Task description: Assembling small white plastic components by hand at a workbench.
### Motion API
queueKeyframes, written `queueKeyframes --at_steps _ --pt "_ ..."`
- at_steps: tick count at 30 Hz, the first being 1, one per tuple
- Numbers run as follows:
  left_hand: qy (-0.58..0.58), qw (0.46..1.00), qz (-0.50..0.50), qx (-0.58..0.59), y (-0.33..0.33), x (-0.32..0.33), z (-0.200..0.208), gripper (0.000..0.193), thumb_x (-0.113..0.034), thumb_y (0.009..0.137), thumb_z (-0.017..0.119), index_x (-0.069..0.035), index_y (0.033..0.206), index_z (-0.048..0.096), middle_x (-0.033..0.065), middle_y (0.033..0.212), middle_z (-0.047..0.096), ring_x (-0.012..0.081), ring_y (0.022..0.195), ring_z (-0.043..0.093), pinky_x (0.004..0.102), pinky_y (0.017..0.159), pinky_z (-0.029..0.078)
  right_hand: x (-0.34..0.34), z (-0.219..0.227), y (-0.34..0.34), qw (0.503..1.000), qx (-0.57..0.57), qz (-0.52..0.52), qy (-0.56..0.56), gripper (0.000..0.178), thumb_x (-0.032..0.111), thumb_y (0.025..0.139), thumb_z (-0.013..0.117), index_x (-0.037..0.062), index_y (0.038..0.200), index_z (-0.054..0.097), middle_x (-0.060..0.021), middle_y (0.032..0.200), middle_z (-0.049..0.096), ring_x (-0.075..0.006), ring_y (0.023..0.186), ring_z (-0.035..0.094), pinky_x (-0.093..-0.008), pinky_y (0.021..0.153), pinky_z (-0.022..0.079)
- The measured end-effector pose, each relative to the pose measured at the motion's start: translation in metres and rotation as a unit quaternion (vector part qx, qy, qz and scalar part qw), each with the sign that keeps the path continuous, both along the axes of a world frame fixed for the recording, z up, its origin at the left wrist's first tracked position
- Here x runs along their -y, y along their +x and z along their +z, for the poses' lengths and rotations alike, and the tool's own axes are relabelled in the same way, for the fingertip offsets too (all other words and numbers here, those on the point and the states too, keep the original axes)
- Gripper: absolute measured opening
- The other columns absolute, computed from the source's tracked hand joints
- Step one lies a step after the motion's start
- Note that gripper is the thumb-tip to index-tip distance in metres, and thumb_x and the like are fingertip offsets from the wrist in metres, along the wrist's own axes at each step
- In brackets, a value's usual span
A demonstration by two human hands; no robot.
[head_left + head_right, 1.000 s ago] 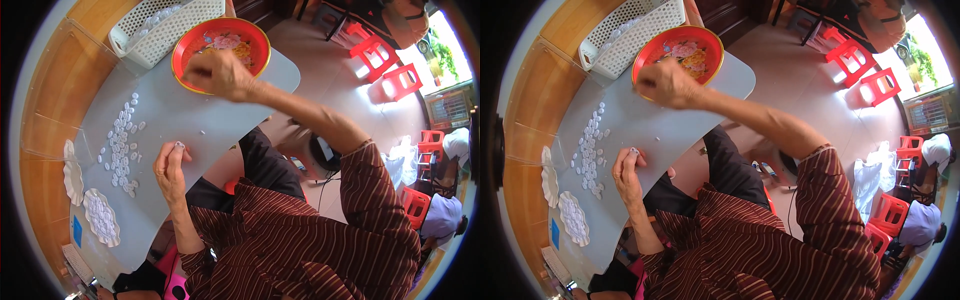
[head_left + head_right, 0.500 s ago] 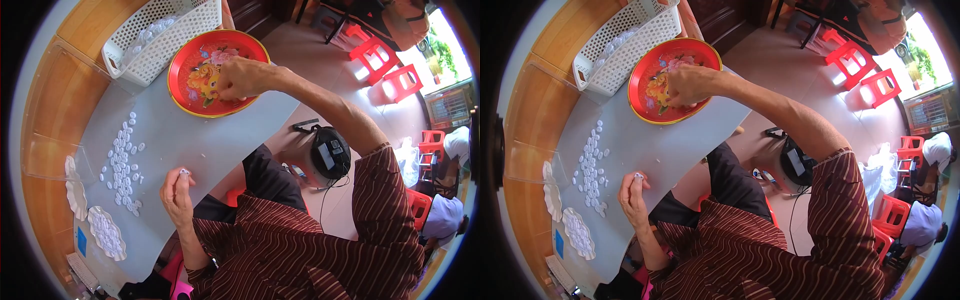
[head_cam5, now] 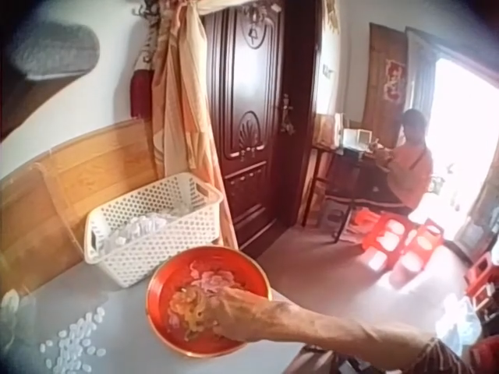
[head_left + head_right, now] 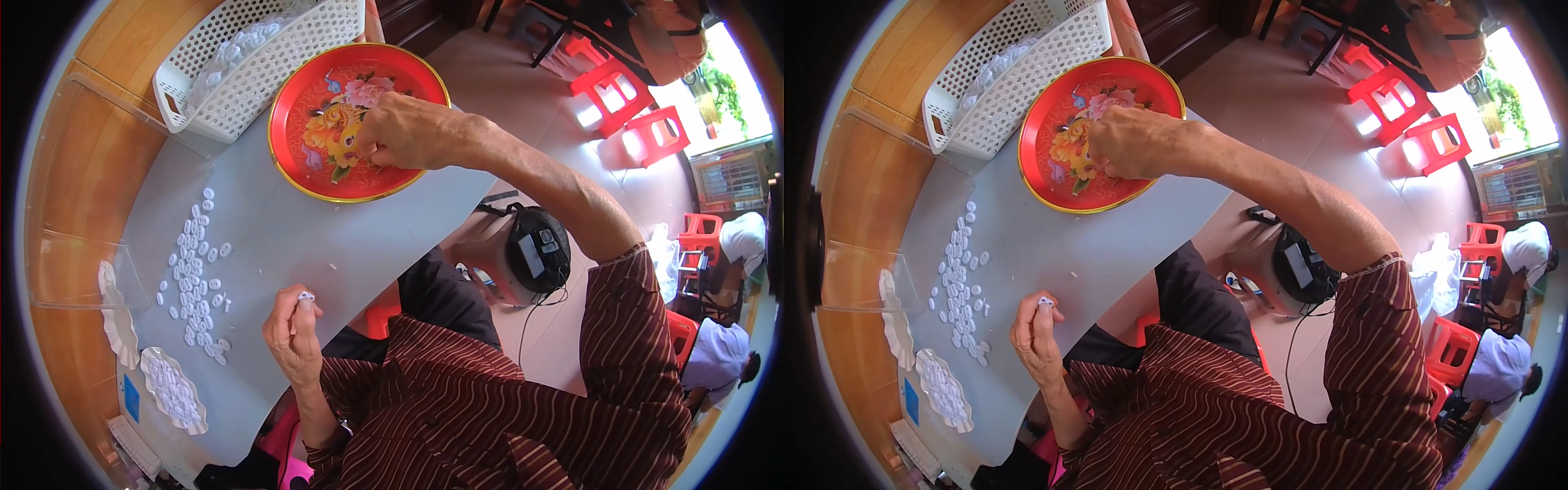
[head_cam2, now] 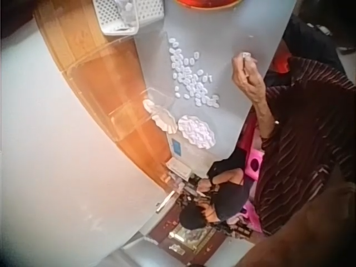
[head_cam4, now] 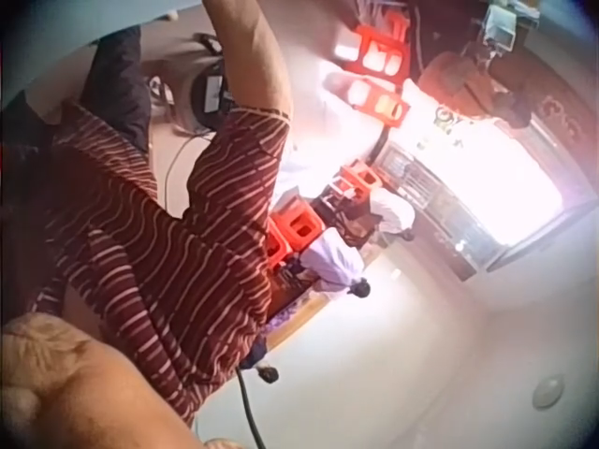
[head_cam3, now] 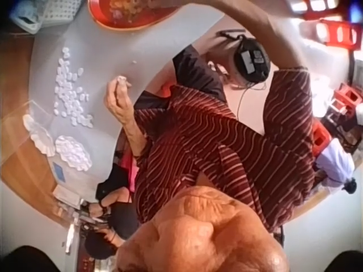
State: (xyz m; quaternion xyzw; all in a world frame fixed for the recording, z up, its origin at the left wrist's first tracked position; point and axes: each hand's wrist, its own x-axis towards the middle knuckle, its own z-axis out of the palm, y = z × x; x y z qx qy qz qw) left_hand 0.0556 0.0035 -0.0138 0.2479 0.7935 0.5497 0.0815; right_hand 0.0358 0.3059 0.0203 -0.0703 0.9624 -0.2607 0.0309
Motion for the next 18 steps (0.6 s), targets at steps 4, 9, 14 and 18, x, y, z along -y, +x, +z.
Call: queueKeyframes --at_steps 4,9,14,18 --pt "0.01 1.0 -0.011 -0.021 -0.001 0.0 -0.007 0.014 -0.008 0.088 0.05 0.003 0.086 0.056 0.008 0.076 0.057 0.0132 0.059 0.051 0.0265 0.054 0.039 0.008 0.005 0.001 0.997 0.012 -0.005 0.081 0.01 0.005 0.077 0.061 -0.0009 0.084 0.067 -0.0173 0.078 0.066 -0.0283 0.071 0.065 -0.0384 0.069 0.052" --pt "0.012 0.999 -0.027 -0.039 -0.002 -0.002 -0.012 0.01 -0.005 0.088 0.052 0.003 0.087 0.056 0.0084 0.077 0.057 0.0132 0.057 0.052 0.0254 0.05 0.038 0.019 0.012 0.01 0.983 -0.026 0.018 0.18 0.012 0.005 0.077 0.063 -0.0013 0.087 0.067 -0.0199 0.08 0.065 -0.0297 0.073 0.066 -0.0393 0.069 0.053" --pt "0.02 0.998 -0.011 -0.053 0.001 0.001 -0.006 0.008 -0.003 0.088 0.051 0.003 0.086 0.056 0.0077 0.073 0.056 0.0122 0.056 0.051 0.0255 0.049 0.037 0.012 0.016 0.0 0.994 -0.004 0.012 0.11 0.013 0.003 0.079 0.058 0.0002 0.088 0.068 -0.0167 0.082 0.066 -0.0274 0.075 0.066 -0.0365 0.065 0.054" --pt "0.02 0.998 -0.011 -0.059 0.001 0.002 -0.009 0.008 -0.003 0.088 0.051 0.002 0.084 0.056 0.007 0.067 0.054 0.012 0.054 0.049 0.0258 0.049 0.037 0.005 0.017 -0.003 0.995 0.092 -0.024 0.03 0.014 0.004 0.08 0.057 0.0016 0.087 0.069 -0.0157 0.082 0.067 -0.0271 0.076 0.066 -0.0363 0.068 0.053"
